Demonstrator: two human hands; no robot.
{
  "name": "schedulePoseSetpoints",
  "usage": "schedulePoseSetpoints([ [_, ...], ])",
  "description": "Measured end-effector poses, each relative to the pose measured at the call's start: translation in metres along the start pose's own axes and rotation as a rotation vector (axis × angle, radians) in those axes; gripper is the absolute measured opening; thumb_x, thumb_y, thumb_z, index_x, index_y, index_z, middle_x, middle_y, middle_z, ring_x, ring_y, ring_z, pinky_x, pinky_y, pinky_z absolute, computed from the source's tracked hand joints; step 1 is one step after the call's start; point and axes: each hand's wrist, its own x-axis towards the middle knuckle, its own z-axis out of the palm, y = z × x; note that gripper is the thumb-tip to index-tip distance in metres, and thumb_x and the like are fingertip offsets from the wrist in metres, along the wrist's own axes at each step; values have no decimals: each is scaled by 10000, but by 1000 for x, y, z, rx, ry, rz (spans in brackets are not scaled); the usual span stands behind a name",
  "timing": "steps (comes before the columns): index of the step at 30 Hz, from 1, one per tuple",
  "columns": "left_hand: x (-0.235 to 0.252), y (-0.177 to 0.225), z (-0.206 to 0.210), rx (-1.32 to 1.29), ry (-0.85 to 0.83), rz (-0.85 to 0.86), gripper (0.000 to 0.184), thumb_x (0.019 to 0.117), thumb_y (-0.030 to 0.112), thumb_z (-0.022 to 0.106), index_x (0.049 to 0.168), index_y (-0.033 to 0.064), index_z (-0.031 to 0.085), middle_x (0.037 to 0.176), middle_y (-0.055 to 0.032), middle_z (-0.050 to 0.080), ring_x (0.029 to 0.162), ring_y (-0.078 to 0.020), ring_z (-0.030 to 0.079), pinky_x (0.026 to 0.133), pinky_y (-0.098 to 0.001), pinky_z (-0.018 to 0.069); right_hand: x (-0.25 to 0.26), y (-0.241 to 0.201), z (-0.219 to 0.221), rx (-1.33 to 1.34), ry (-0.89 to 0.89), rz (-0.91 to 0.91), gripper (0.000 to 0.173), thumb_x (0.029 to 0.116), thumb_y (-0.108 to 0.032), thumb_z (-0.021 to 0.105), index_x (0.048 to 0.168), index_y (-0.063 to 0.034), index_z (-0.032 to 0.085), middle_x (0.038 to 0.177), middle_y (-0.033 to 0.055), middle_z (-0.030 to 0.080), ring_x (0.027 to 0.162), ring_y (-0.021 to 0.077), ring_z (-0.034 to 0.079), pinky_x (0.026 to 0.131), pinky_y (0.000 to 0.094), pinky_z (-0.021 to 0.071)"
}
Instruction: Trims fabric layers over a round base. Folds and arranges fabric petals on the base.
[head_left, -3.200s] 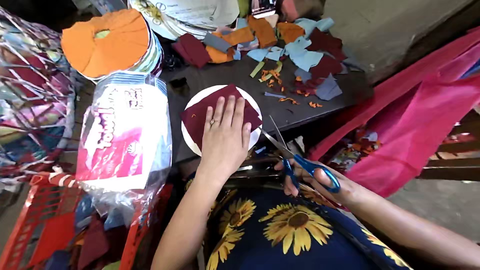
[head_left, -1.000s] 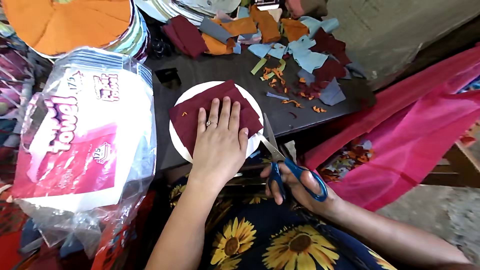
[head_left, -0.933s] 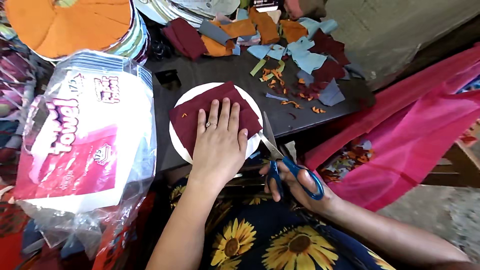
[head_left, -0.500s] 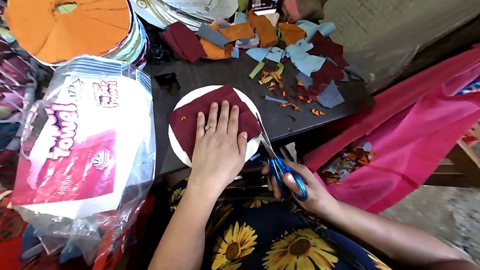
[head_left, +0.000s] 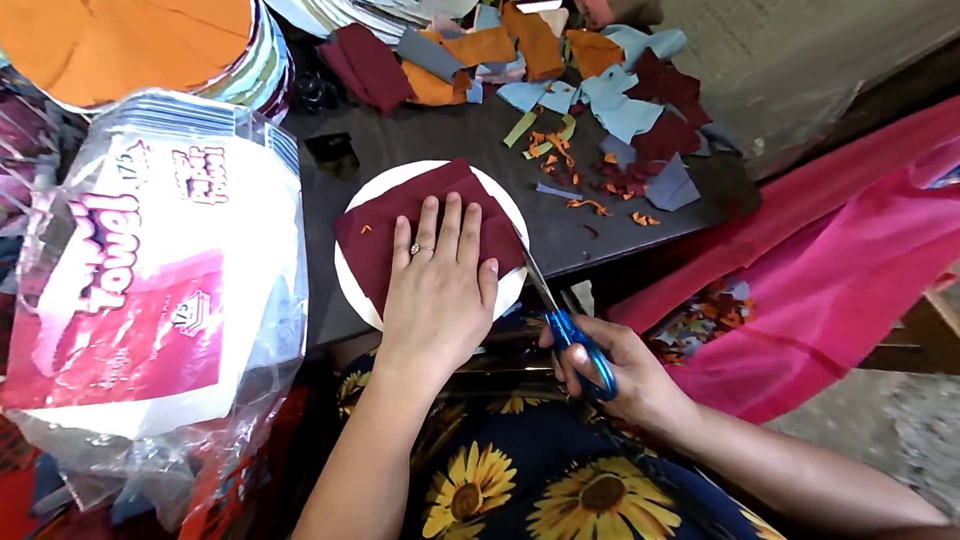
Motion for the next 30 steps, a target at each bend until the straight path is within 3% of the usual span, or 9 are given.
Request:
schedulePoseSetpoints([
  [8,0,0,-1,2,-9,-2,605,1082,368,257,1599,60,328,1680,-128,261,1569,-315,183,1246,-569,93,-1,-1,-2,-32,12,5,321,980,-473,632,1014,-154,647,697,-180,560,570,-78,543,531,103,480],
  [12,0,0,-1,-5,-10,-4,608,1083,372,254,1600,61,325,1681,-128,260,1571,-314,177,1246,-571,91,2,3,-9,96,-85,-18,488,952,-640,574,1067,-175,662,712,-170,607,609,-36,597,589,157,530],
  [15,0,0,-1,-14,-5,-3,607,1082,375,256,1598,64,332,1682,-122,259,1571,-312,174,1247,-574,91,6,7,-13,107,-145,-67,575,958,-691,511,1096,-153,660,739,-146,628,641,-18,622,612,173,548],
  [30,0,0,-2,-17,-18,-5,611,1086,386,253,1602,66,325,1684,-125,251,1573,-306,168,1250,-567,85,22,-4,-14,-29,-70,12,466,938,-627,607,1019,-172,662,702,-188,581,611,-56,576,584,130,505],
])
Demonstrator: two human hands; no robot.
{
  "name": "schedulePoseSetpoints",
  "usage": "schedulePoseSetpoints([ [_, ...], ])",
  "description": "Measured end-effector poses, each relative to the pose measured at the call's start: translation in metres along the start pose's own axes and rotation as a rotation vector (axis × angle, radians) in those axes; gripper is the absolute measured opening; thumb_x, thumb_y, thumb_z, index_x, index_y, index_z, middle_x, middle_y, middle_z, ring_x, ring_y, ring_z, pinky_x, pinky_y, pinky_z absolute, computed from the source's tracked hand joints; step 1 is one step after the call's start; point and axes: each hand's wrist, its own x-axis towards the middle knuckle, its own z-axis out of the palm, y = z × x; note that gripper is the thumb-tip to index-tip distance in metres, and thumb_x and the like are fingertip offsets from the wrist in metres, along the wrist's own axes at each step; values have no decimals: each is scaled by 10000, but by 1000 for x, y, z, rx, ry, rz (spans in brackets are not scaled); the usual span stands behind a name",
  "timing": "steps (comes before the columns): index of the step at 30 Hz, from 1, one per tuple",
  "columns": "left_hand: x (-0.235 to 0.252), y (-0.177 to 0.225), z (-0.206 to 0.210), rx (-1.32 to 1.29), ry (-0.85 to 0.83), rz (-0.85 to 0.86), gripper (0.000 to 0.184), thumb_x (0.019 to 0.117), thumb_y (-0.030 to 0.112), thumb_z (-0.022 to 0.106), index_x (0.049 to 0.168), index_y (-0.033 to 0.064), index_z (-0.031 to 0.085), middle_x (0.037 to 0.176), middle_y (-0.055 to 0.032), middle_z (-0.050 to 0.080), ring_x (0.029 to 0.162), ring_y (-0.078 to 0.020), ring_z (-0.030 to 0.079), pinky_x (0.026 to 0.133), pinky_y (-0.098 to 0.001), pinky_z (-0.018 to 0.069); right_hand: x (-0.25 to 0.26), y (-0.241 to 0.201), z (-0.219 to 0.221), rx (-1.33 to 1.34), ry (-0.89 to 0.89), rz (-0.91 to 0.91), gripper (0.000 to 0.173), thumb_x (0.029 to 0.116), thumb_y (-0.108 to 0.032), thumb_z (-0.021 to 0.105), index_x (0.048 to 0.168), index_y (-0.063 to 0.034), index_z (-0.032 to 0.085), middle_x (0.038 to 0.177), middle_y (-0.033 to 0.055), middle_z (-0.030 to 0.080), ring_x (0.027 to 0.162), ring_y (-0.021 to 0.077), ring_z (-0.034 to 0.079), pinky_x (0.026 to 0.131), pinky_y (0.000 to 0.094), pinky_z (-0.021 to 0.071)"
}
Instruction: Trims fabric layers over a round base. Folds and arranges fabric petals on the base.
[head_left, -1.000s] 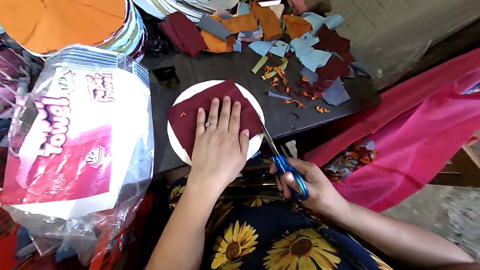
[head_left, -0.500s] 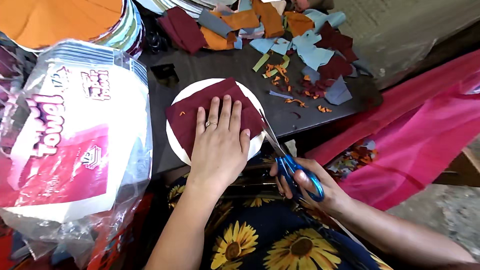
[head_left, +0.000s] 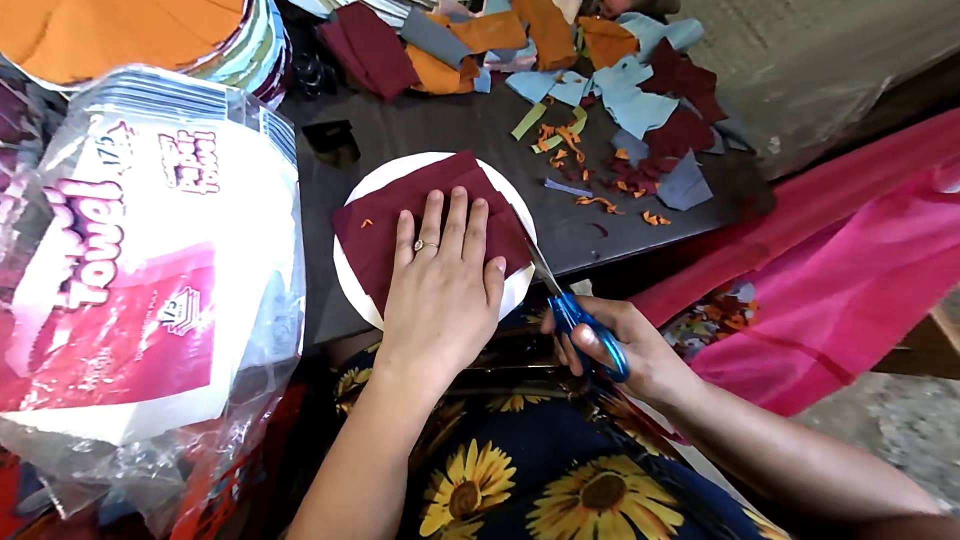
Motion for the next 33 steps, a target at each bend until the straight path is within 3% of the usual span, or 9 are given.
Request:
schedulePoseSetpoints([
  [11,1,0,0,5,-7,3,612,1085,384,253,1602,64,323,1684,-129,250,1571,-316,175,1247,-567,91,-2,-3,3,-20,64,36,286,950,-466,668,959,-180,660,685,-180,571,561,-61,541,540,114,477],
  [14,0,0,0,4,5,11,609,1087,382,257,1596,57,332,1678,-140,260,1568,-322,184,1247,-570,96,-3,-4,3,32,46,39,331,935,-520,677,960,-190,671,666,-179,574,552,-53,549,535,125,488],
  [19,-3,2,0,4,6,14,610,1086,383,263,1593,51,339,1676,-142,266,1567,-325,186,1246,-575,104,-6,3,-2,95,-88,-58,530,948,-683,542,1041,-177,670,721,-163,612,615,-36,598,583,157,527],
  [33,-18,10,3,-11,48,21,605,1084,388,284,1583,56,366,1663,-130,305,1558,-323,222,1239,-578,124,-5,-2,2,20,-32,-4,460,942,-629,600,1018,-179,657,693,-185,580,593,-51,575,564,136,510],
])
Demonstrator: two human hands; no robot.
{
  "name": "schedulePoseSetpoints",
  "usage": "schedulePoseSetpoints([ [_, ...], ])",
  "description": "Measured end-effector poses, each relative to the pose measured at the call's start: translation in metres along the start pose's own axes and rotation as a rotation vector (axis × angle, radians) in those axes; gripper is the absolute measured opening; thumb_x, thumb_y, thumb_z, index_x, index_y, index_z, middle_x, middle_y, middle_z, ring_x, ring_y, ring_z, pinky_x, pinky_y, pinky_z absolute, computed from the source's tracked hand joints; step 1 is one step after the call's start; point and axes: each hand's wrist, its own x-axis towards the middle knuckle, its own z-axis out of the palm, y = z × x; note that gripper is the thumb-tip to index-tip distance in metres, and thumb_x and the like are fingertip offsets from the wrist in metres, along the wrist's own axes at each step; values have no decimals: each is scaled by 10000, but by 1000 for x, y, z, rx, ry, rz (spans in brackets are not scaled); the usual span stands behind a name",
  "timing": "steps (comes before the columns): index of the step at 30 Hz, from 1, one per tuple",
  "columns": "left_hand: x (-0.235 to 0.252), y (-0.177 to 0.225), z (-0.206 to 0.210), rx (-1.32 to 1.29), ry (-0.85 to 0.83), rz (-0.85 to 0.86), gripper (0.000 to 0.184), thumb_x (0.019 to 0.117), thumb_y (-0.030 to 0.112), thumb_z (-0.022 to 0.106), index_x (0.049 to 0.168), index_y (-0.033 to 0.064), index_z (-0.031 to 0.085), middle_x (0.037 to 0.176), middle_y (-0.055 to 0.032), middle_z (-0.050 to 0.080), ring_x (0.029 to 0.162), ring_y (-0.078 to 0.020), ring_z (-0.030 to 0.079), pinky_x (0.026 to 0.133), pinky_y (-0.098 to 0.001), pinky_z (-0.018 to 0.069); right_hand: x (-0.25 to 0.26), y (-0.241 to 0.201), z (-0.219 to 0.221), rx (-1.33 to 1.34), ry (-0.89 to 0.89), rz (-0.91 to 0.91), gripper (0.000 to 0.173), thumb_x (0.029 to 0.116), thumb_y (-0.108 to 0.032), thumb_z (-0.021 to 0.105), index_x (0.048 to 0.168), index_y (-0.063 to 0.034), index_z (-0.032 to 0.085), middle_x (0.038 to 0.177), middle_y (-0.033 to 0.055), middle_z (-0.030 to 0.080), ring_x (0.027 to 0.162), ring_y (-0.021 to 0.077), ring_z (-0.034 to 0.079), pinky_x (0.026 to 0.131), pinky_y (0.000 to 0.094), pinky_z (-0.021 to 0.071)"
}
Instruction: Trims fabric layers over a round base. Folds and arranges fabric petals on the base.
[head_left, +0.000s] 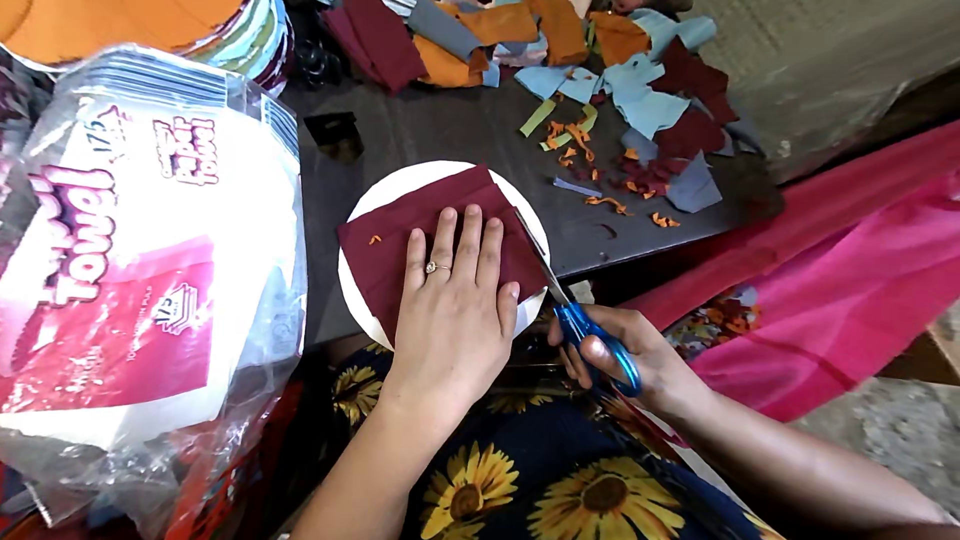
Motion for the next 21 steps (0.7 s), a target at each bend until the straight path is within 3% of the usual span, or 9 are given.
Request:
schedulePoseSetpoints([
  [10,0,-1,1,-16,16,0,592,1080,375,295,1581,71,378,1661,-126,311,1557,-320,227,1239,-574,121,-6,-2,1,-81,54,-2,320,965,-505,640,967,-185,654,676,-197,555,561,-86,539,522,102,476],
  [13,0,-1,2,-13,21,4,591,1081,377,292,1580,72,382,1662,-122,311,1557,-321,227,1237,-577,124,-6,0,-2,-15,-7,-22,389,970,-574,603,982,-189,660,677,-184,570,569,-71,555,529,121,492],
  [16,0,-1,3,-12,24,5,594,1084,378,285,1579,65,379,1659,-125,316,1557,-320,227,1238,-575,125,-4,8,-9,68,-109,-89,508,985,-639,518,1083,-166,673,731,-155,628,633,-39,611,598,159,536],
  [21,-1,-1,3,-13,27,7,597,1084,382,277,1582,67,374,1658,-125,319,1556,-324,230,1238,-577,129,2,9,-10,71,-128,-116,540,989,-655,497,1087,-151,666,729,-147,629,637,-30,617,604,167,540],
])
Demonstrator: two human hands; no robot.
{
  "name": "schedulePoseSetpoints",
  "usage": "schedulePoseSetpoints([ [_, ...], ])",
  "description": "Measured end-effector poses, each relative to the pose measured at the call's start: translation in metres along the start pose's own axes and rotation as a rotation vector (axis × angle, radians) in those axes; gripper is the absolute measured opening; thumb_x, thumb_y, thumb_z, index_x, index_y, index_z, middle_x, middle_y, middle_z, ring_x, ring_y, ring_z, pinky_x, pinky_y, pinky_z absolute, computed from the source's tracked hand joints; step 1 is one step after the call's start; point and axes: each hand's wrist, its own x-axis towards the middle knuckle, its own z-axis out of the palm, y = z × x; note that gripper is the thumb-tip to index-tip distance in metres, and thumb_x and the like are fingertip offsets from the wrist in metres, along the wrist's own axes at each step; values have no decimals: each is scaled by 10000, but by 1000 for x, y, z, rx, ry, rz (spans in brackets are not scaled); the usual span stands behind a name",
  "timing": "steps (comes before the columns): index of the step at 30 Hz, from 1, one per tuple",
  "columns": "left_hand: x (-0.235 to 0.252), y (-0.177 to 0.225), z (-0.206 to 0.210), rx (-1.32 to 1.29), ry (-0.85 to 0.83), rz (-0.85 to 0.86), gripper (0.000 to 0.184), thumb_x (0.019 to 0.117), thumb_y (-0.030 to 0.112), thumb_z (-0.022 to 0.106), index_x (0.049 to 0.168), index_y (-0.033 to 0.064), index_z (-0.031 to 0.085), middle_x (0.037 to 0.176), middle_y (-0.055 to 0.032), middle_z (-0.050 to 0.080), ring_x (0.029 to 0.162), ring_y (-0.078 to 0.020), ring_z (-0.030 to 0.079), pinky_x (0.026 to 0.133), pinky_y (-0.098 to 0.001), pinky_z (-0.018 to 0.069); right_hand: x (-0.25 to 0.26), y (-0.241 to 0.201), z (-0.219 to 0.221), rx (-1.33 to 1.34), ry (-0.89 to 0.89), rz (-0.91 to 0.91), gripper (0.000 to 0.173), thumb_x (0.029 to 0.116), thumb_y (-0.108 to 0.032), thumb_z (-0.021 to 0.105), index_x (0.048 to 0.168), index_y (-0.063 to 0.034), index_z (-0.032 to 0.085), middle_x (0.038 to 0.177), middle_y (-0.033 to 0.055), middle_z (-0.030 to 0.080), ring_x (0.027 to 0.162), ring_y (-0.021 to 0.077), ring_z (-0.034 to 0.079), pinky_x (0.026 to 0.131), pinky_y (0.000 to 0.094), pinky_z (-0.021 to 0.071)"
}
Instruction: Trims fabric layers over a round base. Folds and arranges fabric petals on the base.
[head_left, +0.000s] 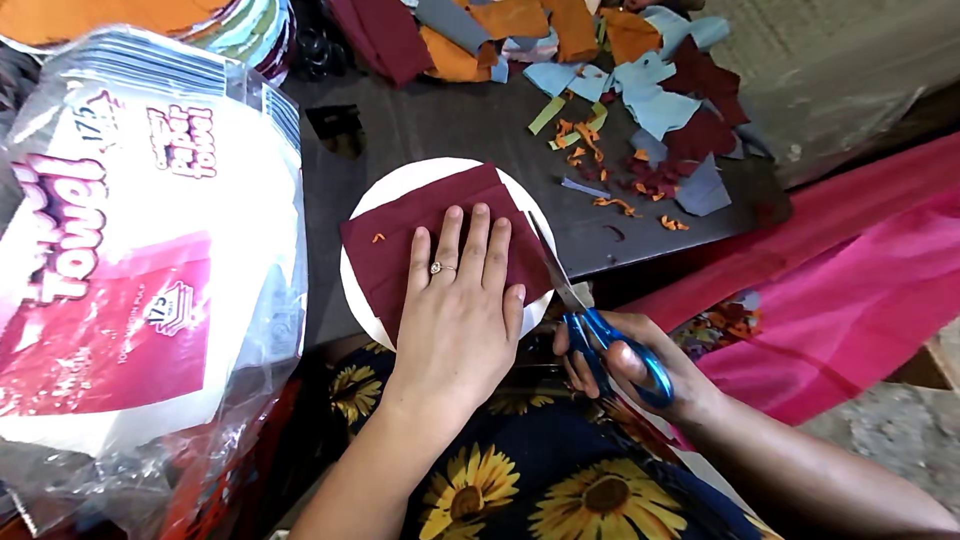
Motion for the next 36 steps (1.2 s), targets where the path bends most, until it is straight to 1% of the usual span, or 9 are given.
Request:
schedulePoseSetpoints([
  [10,-1,0,1,-5,14,7,592,1086,389,272,1573,76,398,1651,-125,335,1551,-326,245,1236,-582,125,13,-5,3,-13,55,59,455,966,-630,563,1026,-192,669,721,-177,609,608,-51,589,575,146,521],
  [19,-1,-1,1,-19,22,8,587,1086,391,285,1568,80,410,1646,-120,346,1549,-325,250,1237,-585,124,13,-11,5,-38,98,90,375,969,-564,611,995,-195,671,681,-185,580,579,-62,566,548,125,499],
  [24,-1,0,1,-25,23,6,587,1083,389,297,1567,77,409,1647,-121,344,1549,-325,250,1237,-588,121,11,-13,7,-101,141,119,334,973,-520,631,953,-189,666,674,-183,555,549,-75,521,510,104,456],
  [27,-1,-1,2,-26,25,11,586,1085,386,292,1565,72,411,1646,-126,344,1549,-319,254,1237,-587,123,12,-13,4,-39,104,104,373,968,-567,612,964,-199,675,659,-182,575,554,-62,551,527,122,484],
  [30,-2,0,1,-20,12,11,588,1088,388,278,1571,77,402,1649,-125,338,1550,-317,250,1240,-580,120,12,-11,1,-2,56,58,459,973,-629,553,1018,-189,677,694,-169,604,587,-49,583,562,144,514],
  [32,-4,1,1,-29,13,13,584,1088,384,282,1569,78,406,1649,-124,340,1550,-318,251,1242,-580,116,14,-11,2,1,52,54,468,971,-635,551,1020,-186,678,705,-168,609,589,-49,584,561,145,517],
  [36,-9,3,2,-39,26,18,576,1083,374,291,1557,77,429,1636,-119,367,1544,-319,267,1239,-577,135,16,-14,4,-30,63,68,443,969,-616,570,1000,-187,673,698,-175,600,584,-57,576,549,131,504],
])
